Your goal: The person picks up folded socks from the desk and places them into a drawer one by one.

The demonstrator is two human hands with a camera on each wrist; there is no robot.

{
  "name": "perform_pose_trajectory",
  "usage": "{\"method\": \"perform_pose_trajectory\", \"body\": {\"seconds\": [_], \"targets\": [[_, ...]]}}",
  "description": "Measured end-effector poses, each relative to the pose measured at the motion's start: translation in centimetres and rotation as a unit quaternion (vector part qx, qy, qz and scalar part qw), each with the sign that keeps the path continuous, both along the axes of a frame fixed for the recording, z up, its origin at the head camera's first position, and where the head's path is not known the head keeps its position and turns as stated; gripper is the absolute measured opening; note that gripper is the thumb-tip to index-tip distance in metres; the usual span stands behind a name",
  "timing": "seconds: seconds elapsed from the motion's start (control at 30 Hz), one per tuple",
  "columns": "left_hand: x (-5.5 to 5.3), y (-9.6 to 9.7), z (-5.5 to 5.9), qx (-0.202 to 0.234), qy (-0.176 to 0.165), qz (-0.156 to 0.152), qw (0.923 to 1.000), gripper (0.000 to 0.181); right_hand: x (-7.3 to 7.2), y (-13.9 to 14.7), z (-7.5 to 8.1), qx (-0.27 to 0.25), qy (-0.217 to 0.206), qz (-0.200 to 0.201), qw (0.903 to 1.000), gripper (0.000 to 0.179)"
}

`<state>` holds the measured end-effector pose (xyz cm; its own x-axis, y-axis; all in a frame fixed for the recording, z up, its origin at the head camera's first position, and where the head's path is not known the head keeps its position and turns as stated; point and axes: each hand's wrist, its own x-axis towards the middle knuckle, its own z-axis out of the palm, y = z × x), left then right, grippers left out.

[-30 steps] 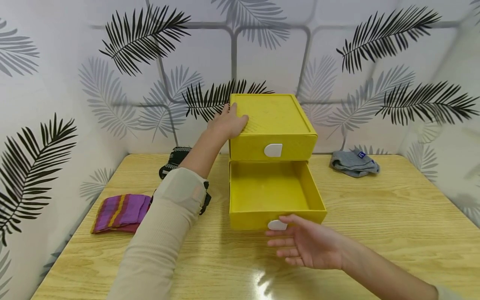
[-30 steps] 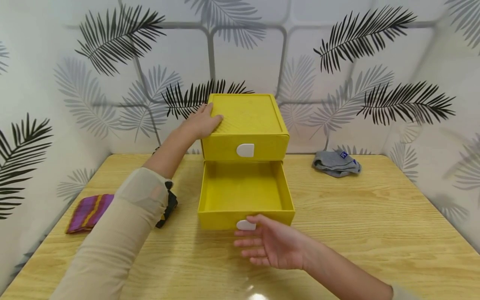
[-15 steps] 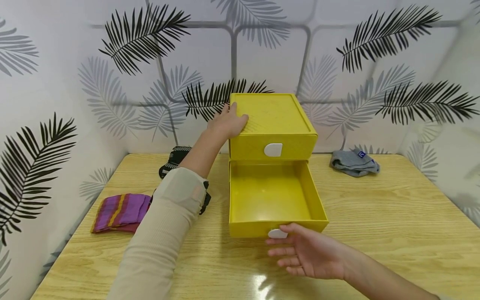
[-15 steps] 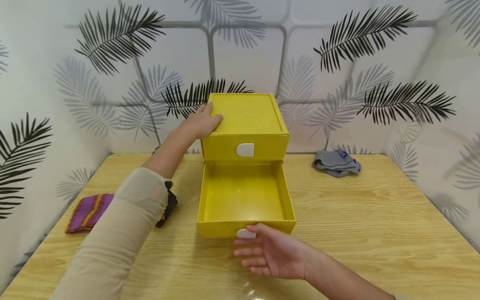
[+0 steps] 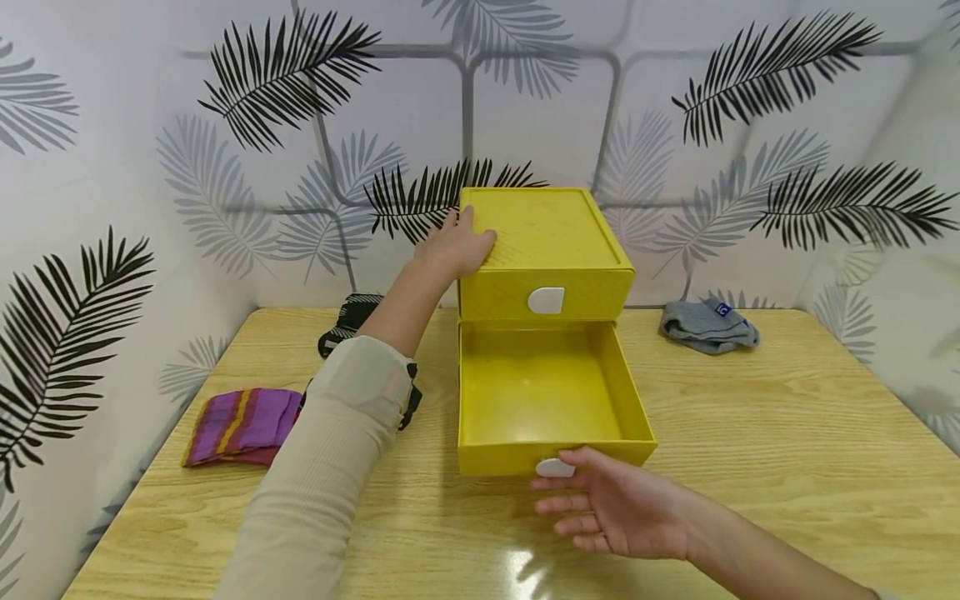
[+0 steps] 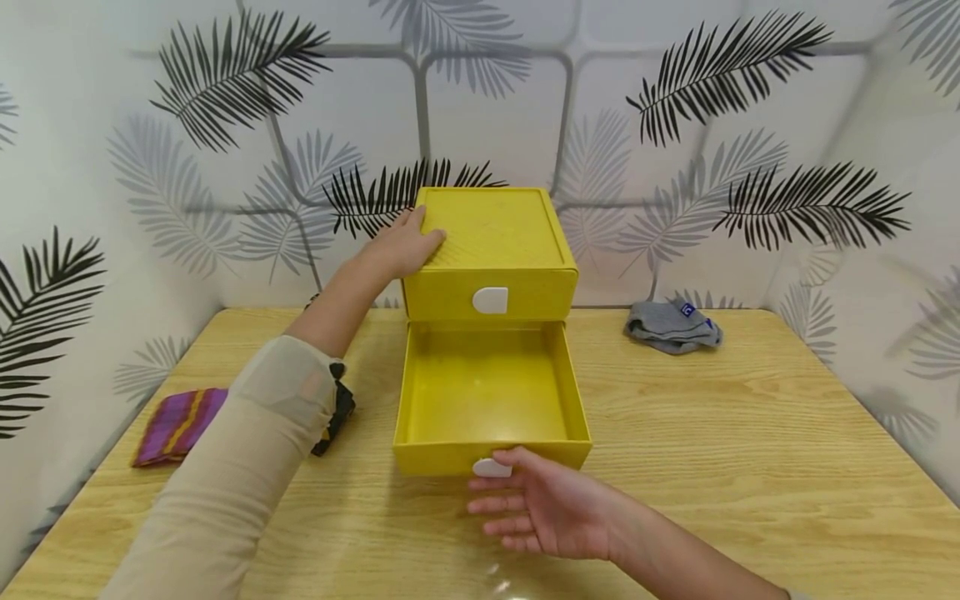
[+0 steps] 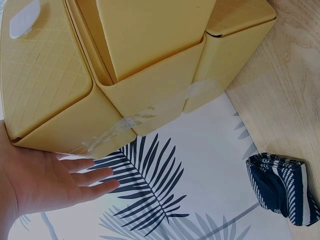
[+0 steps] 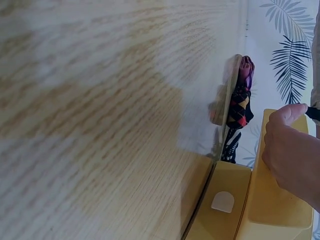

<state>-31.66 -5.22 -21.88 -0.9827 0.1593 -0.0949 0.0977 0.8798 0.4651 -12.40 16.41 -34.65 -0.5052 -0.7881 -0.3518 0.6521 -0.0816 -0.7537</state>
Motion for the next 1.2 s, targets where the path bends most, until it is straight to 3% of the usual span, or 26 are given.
{"method": "perform_pose_trajectory", "body": {"seconds": [0.2, 0.37, 0.53, 0.7, 0.77, 0.83, 0.9, 0.97, 1.03, 1.13, 1.17, 1.2], "targets": [[0.1, -0.1, 0.1, 0.0, -0.002, 0.001, 1.0, 0.064, 0.5, 0.2, 0.3, 0.028, 0.026, 0.024, 0.999, 0.038], [0.0, -0.2, 0.1, 0.0, 0.001, 0.003, 1.0, 0.064, 0.3, 1.0, 1.7, -0.054, 0.062, 0.075, 0.9937, 0.043], [0.0, -0.3, 0.2, -0.003, 0.001, 0.004, 1.0, 0.064, -1.1, 2.8, 4.2, -0.137, 0.101, 0.084, 0.9818, 0.044], [0.0, -0.4, 0.2, -0.002, -0.001, 0.004, 1.0, 0.064, -4.1, 5.7, 6.0, -0.153, 0.154, 0.029, 0.9757, 0.044], [0.0, -0.4, 0.2, -0.002, -0.002, 0.004, 1.0, 0.064, -5.6, 7.0, 6.3, -0.111, 0.206, -0.025, 0.9719, 0.042], [0.0, -0.5, 0.2, -0.003, -0.003, 0.004, 1.0, 0.064, -7.2, 8.3, 6.2, -0.033, 0.269, -0.094, 0.9578, 0.037], [-0.1, -0.5, 0.2, -0.004, -0.004, 0.002, 1.0, 0.064, -9.0, 9.5, 5.8, 0.076, 0.332, -0.166, 0.9253, 0.03], [-0.1, -0.4, 0.2, -0.003, -0.006, 0.003, 1.0, 0.064, -10.7, 10.6, 5.1, 0.205, 0.382, -0.226, 0.8722, 0.028], [0.0, -0.4, 0.2, -0.001, -0.009, 0.004, 1.0, 0.065, -12.6, 11.7, 4.0, 0.337, 0.434, -0.253, 0.7959, 0.035], [-0.1, -0.2, 0.1, 0.001, -0.011, 0.004, 0.9999, 0.065, -15.2, 13.1, 1.8, 0.499, 0.476, -0.246, 0.681, 0.045], [-0.1, -0.1, 0.1, 0.0, -0.011, 0.003, 0.9999, 0.065, -15.9, 13.6, 0.9, 0.539, 0.482, -0.235, 0.6494, 0.046], [-0.1, -0.1, 0.0, 0.001, -0.01, 0.002, 0.9999, 0.065, -16.5, 14.2, 0.0, 0.571, 0.485, -0.222, 0.624, 0.048]]}}
